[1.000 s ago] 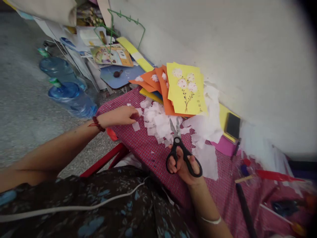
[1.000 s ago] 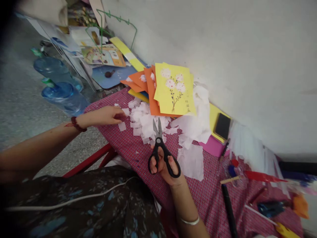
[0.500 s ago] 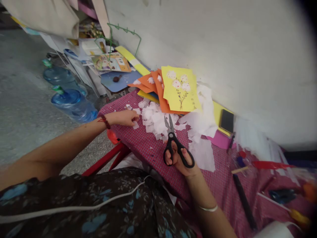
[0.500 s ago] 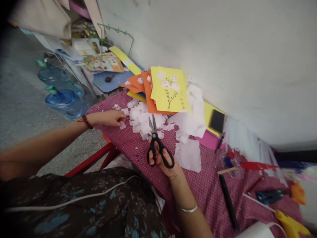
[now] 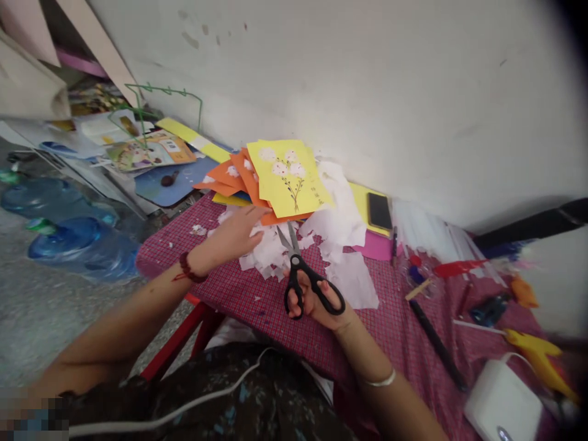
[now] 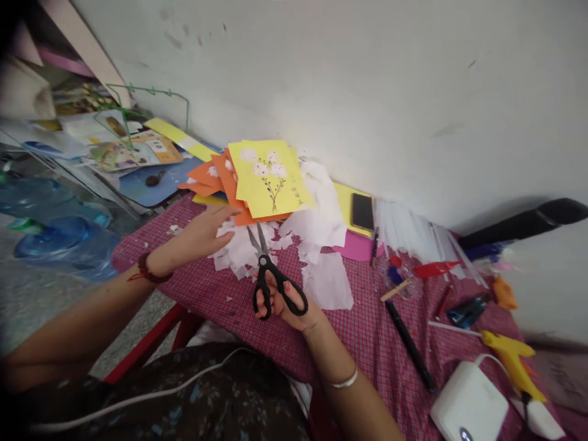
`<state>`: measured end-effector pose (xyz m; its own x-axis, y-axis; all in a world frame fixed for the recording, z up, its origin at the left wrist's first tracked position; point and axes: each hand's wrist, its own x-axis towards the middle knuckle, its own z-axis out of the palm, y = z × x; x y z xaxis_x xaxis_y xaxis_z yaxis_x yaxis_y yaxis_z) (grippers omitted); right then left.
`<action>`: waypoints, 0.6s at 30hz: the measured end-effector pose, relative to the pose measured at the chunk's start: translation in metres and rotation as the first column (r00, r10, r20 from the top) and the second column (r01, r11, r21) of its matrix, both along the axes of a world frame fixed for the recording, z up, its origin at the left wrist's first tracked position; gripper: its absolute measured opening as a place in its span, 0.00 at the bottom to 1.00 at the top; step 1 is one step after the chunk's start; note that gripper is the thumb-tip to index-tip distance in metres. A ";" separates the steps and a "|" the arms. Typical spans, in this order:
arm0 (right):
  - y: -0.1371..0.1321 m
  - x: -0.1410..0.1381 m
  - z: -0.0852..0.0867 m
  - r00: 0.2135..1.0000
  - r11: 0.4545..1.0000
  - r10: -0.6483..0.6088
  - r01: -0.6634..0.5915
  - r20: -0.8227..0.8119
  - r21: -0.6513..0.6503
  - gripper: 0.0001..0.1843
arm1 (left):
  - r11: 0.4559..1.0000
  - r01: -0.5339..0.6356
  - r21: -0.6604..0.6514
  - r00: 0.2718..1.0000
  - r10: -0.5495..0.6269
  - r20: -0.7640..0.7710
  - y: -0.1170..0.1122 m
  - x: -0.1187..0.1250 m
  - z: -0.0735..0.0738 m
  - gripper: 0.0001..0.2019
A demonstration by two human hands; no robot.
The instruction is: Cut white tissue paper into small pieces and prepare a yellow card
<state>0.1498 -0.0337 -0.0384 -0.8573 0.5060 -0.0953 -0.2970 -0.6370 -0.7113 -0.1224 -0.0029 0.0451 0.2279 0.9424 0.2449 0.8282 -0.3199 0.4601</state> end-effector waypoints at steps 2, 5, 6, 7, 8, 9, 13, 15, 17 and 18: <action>0.003 0.001 0.001 1.000 1.000 0.007 -0.007 -0.015 0.030 0.40 | 0.988 0.103 -0.113 0.974 -0.077 0.213 0.003 0.020 -0.004 0.26; 0.006 0.013 0.011 0.999 0.992 -0.017 0.022 -0.044 0.121 0.38 | 0.966 0.176 -0.191 0.889 -0.072 0.453 0.012 0.049 -0.012 0.23; 0.005 0.020 0.018 0.997 0.984 -0.053 0.060 -0.048 0.167 0.39 | 0.967 0.178 -0.183 0.879 -0.073 0.471 0.014 0.059 -0.014 0.20; 0.002 0.029 0.026 0.993 0.968 -0.108 0.115 -0.041 0.224 0.39 | 0.968 0.190 -0.164 0.883 -0.095 0.461 0.015 0.070 -0.017 0.17; -0.002 0.040 0.033 0.984 0.941 -0.178 0.177 -0.022 0.288 0.40 | 0.964 0.227 -0.137 0.892 -0.150 0.426 0.015 0.080 -0.020 0.13; -0.009 0.052 0.040 0.966 0.906 -0.257 0.235 0.018 0.352 0.40 | 0.950 0.295 -0.103 0.897 -0.238 0.373 0.013 0.091 -0.024 0.11; -0.051 0.095 0.049 0.757 0.743 -0.608 0.438 0.238 0.506 0.33 | 0.734 0.675 0.078 0.733 -0.679 0.048 -0.003 0.122 -0.052 0.11; -0.075 0.107 0.039 0.592 0.679 -0.724 0.521 0.353 0.518 0.29 | 0.613 0.776 0.150 0.628 -0.774 -0.083 -0.011 0.130 -0.070 0.11; -0.095 0.113 0.025 0.425 0.625 -0.780 0.577 0.459 0.526 0.28 | 0.559 0.808 0.185 0.582 -0.806 -0.108 -0.018 0.135 -0.084 0.11; -0.103 0.115 0.018 0.349 0.594 -0.797 0.599 0.493 0.537 0.29 | 0.551 0.814 0.185 0.573 -0.814 -0.093 -0.021 0.136 -0.089 0.11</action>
